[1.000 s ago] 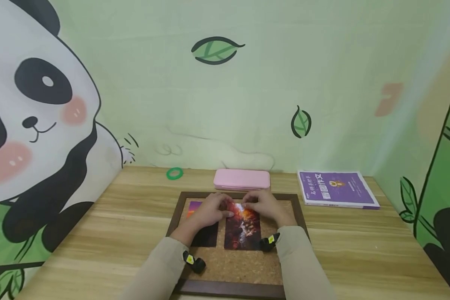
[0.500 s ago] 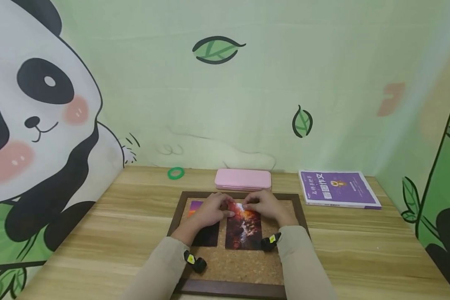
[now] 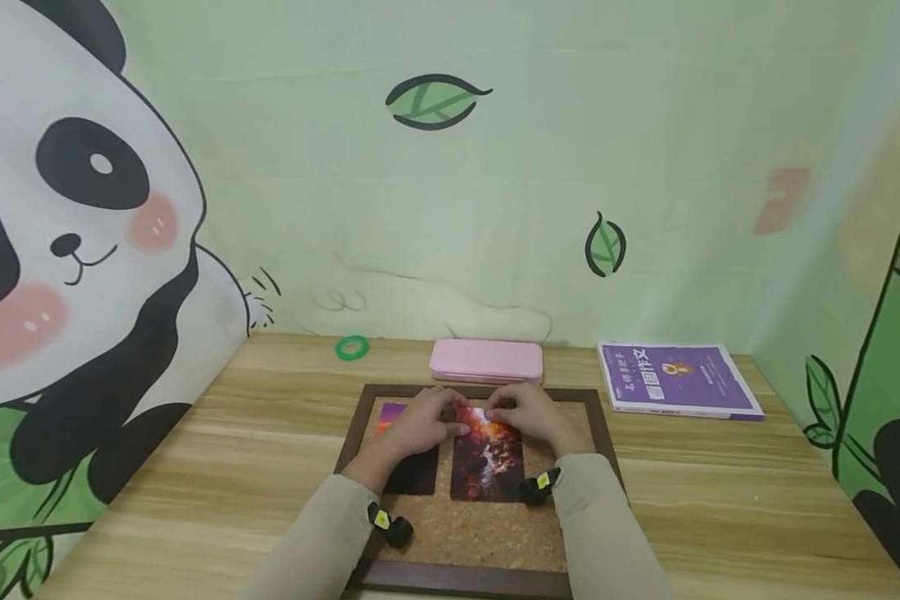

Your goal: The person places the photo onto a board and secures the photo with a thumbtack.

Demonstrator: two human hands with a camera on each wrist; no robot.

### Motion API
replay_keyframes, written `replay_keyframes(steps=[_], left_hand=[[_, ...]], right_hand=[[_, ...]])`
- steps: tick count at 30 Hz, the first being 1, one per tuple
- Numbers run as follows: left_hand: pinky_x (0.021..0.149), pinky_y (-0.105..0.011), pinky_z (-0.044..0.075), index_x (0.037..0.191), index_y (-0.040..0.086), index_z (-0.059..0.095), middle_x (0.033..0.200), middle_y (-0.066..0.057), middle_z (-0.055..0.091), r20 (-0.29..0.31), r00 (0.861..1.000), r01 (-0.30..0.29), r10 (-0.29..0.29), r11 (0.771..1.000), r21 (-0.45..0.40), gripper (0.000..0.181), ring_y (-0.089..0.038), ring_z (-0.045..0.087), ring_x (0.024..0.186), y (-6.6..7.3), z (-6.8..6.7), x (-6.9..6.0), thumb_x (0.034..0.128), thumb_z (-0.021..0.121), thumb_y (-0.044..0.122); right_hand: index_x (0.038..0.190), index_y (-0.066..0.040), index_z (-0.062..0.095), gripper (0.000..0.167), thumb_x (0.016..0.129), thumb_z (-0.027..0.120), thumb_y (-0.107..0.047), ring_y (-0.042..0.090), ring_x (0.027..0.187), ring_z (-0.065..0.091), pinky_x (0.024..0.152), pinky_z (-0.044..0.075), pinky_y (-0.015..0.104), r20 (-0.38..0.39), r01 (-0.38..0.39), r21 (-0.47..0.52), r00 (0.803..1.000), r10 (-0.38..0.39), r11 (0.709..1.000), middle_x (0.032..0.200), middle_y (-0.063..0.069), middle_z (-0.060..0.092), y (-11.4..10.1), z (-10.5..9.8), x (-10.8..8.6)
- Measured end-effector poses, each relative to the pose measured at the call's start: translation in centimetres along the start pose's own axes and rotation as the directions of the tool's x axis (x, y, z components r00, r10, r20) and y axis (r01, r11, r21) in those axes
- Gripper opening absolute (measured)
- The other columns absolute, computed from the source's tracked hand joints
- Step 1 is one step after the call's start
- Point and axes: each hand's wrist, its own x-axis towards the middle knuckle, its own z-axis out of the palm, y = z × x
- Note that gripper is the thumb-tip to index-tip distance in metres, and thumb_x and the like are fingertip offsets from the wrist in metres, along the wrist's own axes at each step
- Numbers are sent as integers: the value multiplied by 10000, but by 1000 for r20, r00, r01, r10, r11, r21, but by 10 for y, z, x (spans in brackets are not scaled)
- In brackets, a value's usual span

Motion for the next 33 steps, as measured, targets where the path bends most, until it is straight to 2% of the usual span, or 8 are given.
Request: replay_keyframes(steps=[9,15,24,33], left_hand=[[912,-410,451,1191,70,676,1069,-55,603,1,1000,-8,8,1000,-5,342,-222,537,1014,-2,1,3,908,767,237],[900,-401,447,1191,73,678,1048,-45,600,1,1000,-5,5,1000,-3,343,-213,530,1002,-1,0,2,905,769,239],[893,-404,451,1198,79,677,1036,-34,598,-2,1000,2,-2,1000,-11,340,-207,529,994,-2,2,0,911,763,240],[908,-406,448,1196,83,675,1055,-34,592,-7,1000,4,-4,1000,5,340,-218,523,1027,-3,3,0,910,764,244]], right_hand=[[947,-131,742,32,923,737,-152,184,855,580,808,457,386,-31,-29,-34,999,28,999,878,-10,666,2,2,4],[935,-116,730,49,917,745,-159,190,828,569,777,454,376,-33,-37,-31,999,36,999,857,-5,654,3,3,5],[942,-67,726,64,914,736,-124,179,807,568,750,458,363,-32,14,-23,999,-15,1000,848,0,661,3,3,2],[965,-82,730,56,926,721,-121,183,815,576,742,470,361,-16,1,-13,1000,-1,1000,864,3,661,-1,1,0]])
